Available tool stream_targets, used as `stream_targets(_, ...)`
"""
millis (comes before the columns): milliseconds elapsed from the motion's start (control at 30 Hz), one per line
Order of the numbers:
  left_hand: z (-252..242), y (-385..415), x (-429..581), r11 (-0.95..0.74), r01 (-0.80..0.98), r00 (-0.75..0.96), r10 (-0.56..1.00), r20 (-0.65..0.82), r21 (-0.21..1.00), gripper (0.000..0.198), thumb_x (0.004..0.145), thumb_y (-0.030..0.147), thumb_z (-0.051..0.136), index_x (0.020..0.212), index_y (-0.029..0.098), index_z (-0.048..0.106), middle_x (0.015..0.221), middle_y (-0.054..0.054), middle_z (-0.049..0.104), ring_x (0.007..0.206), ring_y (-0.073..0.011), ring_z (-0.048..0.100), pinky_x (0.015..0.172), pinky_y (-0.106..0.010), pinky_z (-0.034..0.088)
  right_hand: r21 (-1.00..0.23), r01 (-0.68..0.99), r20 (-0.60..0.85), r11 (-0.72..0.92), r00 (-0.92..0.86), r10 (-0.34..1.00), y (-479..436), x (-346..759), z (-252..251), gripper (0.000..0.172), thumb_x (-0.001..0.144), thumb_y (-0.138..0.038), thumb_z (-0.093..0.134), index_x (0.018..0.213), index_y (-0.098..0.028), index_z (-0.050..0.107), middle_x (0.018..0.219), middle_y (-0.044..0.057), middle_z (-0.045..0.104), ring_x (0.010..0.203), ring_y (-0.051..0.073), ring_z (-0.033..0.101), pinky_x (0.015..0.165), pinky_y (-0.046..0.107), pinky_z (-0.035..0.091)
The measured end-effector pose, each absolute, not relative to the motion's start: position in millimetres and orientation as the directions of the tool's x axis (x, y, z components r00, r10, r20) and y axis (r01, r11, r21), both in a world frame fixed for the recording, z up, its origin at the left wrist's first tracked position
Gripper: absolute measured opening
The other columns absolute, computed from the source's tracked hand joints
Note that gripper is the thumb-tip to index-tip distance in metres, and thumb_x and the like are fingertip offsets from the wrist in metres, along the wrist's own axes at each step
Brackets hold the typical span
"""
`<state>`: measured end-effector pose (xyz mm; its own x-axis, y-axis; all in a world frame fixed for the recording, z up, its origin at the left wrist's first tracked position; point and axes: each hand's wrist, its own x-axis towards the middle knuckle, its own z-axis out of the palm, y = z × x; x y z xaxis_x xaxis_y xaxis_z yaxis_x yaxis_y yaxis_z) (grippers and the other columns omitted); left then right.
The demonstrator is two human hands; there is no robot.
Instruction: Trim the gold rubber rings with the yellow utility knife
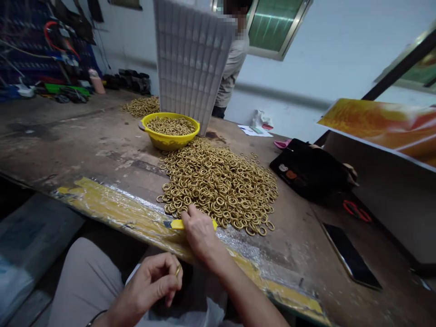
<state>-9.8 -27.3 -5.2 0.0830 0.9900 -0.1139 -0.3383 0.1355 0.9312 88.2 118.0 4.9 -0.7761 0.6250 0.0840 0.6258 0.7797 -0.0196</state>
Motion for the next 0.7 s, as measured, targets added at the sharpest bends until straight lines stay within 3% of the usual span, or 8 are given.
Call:
stream_targets(133,-21.4,-28.4,-17.7,0.206,-0.627,0.084,0.977,-0.198,0.752,0.030,0.079,0.038,0.069,0.090,0.018,0.049,0.073,-0.002,0.059,0.051,-0.0094,0.050,0.044,-0.019,0.040,0.026,0.615,0.053,0.788,-0.788,0.613,128.1,80.5,0.9,0.016,0.092,-0.009,0.046,0.090,-0.016,0.060,0.090,0.006,0.057,0.073,0.015,0.054,0.059,0.025,0.033)
stream_targets(200,-25.9,-25.3,-21.7,0.234,-0.704,0.094,0.967,-0.238,0.671,0.030,0.080,0.037,0.066,0.098,0.017,0.052,0.074,-0.002,0.059,0.050,-0.0095,0.051,0.040,-0.017,0.038,-0.031,0.634,0.068,0.773,-0.770,0.634,132.7,86.5,1.5,0.016,0.090,-0.009,0.048,0.091,-0.017,0.062,0.091,0.005,0.058,0.073,0.014,0.054,0.060,0.024,0.033)
stream_targets(267,-28.7,-19.4,-25.1,0.249,-0.725,0.077,0.956,-0.284,0.642,0.029,0.079,0.038,0.066,0.093,0.015,0.055,0.075,-0.003,0.058,0.051,-0.0091,0.051,0.037,-0.015,0.035,-0.141,0.649,0.100,0.748,-0.742,0.663,137.3,96.4,3.9,0.019,0.086,-0.007,0.051,0.094,-0.018,0.064,0.091,0.004,0.058,0.072,0.013,0.054,0.062,0.023,0.034)
stream_targets(400,-28.3,-4.6,-28.4,0.270,-0.609,-0.042,0.928,-0.370,0.745,0.038,0.077,0.048,0.069,0.071,0.014,0.052,0.055,0.003,0.049,0.041,-0.0046,0.039,0.032,-0.012,0.022,-0.422,0.568,0.247,0.706,-0.678,0.693,142.1,117.2,14.1,0.018,0.087,-0.011,0.050,0.094,-0.017,0.065,0.088,0.004,0.058,0.076,0.014,0.055,0.068,0.024,0.038)
stream_targets(533,-17.5,8.0,-28.0,0.189,-0.519,-0.142,0.943,-0.302,0.834,0.039,0.080,0.050,0.066,0.097,0.017,0.053,0.054,0.006,0.053,0.036,-0.0042,0.036,0.031,-0.011,0.020,-0.682,0.384,0.192,0.623,-0.728,0.659,131.4,129.5,28.9,0.020,0.093,-0.023,0.049,0.080,-0.018,0.064,0.078,0.002,0.057,0.073,0.014,0.054,0.068,0.024,0.040)
stream_targets(600,-10.8,12.3,-27.1,0.167,-0.485,-0.132,0.956,-0.261,0.858,0.041,0.081,0.048,0.065,0.106,0.017,0.052,0.059,0.004,0.060,0.037,-0.0045,0.040,0.032,-0.012,0.023,-0.741,0.336,0.151,0.581,-0.760,0.632,121.5,132.4,34.6,0.019,0.093,-0.024,0.050,0.083,-0.019,0.066,0.079,0.002,0.059,0.075,0.014,0.055,0.069,0.023,0.040)
stream_targets(700,-4.4,15.2,-23.5,0.196,-0.451,-0.054,0.968,-0.246,0.871,0.037,0.082,0.047,0.065,0.098,0.015,0.055,0.060,0.001,0.063,0.036,-0.0049,0.044,0.032,-0.012,0.025,-0.767,0.312,0.151,0.561,-0.761,0.631,107.5,134.4,38.4,0.020,0.094,-0.027,0.051,0.086,-0.019,0.068,0.080,0.002,0.059,0.075,0.014,0.056,0.069,0.024,0.040)
